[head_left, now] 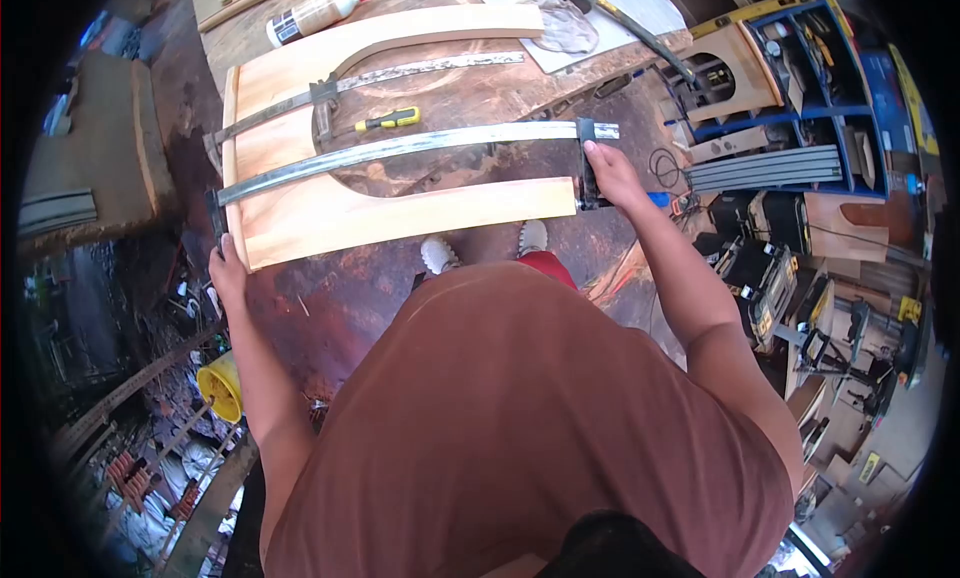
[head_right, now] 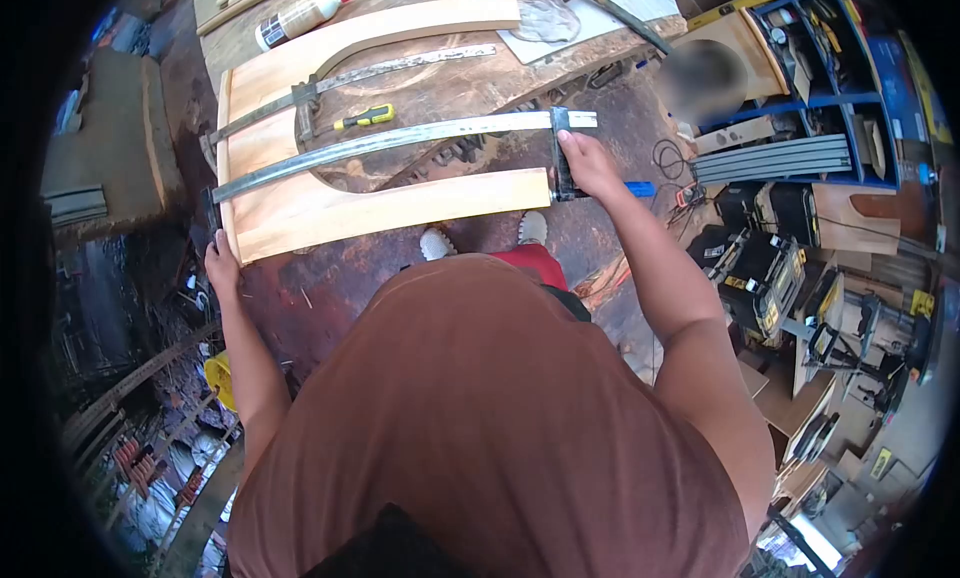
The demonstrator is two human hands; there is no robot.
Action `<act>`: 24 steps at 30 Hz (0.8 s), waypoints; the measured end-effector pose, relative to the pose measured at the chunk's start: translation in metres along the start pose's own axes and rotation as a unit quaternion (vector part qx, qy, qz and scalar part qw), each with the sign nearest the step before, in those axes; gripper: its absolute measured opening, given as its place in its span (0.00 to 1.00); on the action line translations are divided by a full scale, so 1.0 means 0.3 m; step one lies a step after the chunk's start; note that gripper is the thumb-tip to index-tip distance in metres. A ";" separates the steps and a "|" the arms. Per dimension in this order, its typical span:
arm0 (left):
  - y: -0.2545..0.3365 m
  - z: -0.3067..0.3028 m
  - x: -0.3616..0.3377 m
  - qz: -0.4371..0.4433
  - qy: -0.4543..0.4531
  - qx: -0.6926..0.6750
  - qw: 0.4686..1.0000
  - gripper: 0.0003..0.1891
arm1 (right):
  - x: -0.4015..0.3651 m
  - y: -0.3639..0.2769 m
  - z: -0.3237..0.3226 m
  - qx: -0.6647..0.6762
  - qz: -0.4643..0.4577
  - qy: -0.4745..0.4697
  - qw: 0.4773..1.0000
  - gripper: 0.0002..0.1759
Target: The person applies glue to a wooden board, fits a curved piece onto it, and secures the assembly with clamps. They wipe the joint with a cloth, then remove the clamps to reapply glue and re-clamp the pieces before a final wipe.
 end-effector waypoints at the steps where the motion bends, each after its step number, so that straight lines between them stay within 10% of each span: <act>1: -0.002 0.001 -0.002 0.003 -0.002 -0.005 1.000 0.31 | 0.003 0.009 0.001 0.004 0.013 -0.007 1.000 0.24; 24: 0.023 -0.018 -0.012 -0.012 0.024 0.003 1.000 0.31 | -0.038 0.046 -0.025 -0.045 0.027 -0.183 0.982 0.24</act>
Point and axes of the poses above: each hand's wrist, its own x-axis towards the middle knuckle, its own z-axis out of the palm, y = z × x, the point moved 7 cm from there along x, towards the middle knuckle, and after that the axes turned 2 degrees about z, right-handed, at the moved point
